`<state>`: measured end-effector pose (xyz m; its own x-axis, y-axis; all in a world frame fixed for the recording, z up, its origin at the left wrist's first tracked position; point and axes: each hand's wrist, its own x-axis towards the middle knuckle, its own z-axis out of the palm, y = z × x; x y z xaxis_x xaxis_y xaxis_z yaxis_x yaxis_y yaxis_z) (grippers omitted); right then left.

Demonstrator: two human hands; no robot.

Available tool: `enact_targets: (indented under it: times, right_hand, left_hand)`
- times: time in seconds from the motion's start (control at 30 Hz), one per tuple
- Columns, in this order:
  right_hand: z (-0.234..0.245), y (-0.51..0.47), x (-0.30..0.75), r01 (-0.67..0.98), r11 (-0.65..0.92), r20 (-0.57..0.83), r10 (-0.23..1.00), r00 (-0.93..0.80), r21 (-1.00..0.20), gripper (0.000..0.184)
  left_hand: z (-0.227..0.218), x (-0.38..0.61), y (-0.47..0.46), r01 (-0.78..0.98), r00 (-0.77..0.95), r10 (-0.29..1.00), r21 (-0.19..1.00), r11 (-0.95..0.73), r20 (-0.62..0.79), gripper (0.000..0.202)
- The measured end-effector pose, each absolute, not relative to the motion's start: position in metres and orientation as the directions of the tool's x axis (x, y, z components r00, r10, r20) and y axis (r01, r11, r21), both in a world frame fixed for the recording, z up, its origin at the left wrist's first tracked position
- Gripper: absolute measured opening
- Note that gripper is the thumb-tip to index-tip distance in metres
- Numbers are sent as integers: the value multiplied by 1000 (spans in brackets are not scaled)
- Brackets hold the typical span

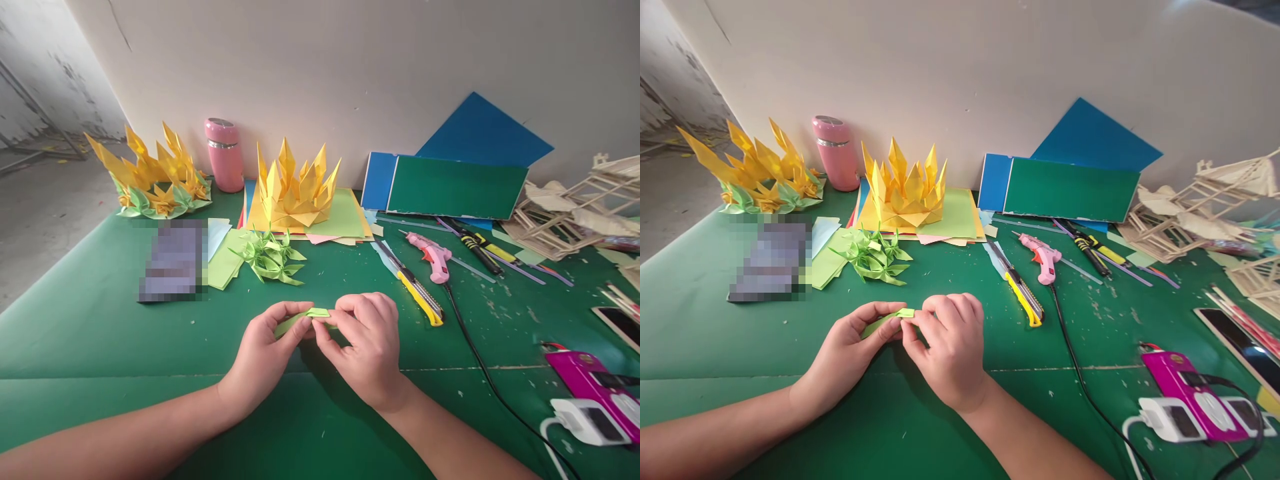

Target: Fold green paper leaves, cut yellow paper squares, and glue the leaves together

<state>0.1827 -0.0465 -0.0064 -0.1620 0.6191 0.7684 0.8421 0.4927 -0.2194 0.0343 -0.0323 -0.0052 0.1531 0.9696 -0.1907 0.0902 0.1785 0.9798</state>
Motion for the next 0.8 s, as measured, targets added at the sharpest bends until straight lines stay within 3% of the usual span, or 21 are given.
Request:
enact_targets:
  times: [0.43, 0.8]
  right_hand:
    - [-2, -46, 185, 847, 528, 769, 563, -303, -53, 16]
    - [0, -47, 186, 847, 528, 748, 585, -312, -59, 9]
  left_hand:
    - [0, 36, -32, -97, 205, 936, 945, 312, -288, 42]
    - [-3, 33, -29, -198, 215, 925, 914, 354, -312, 43]
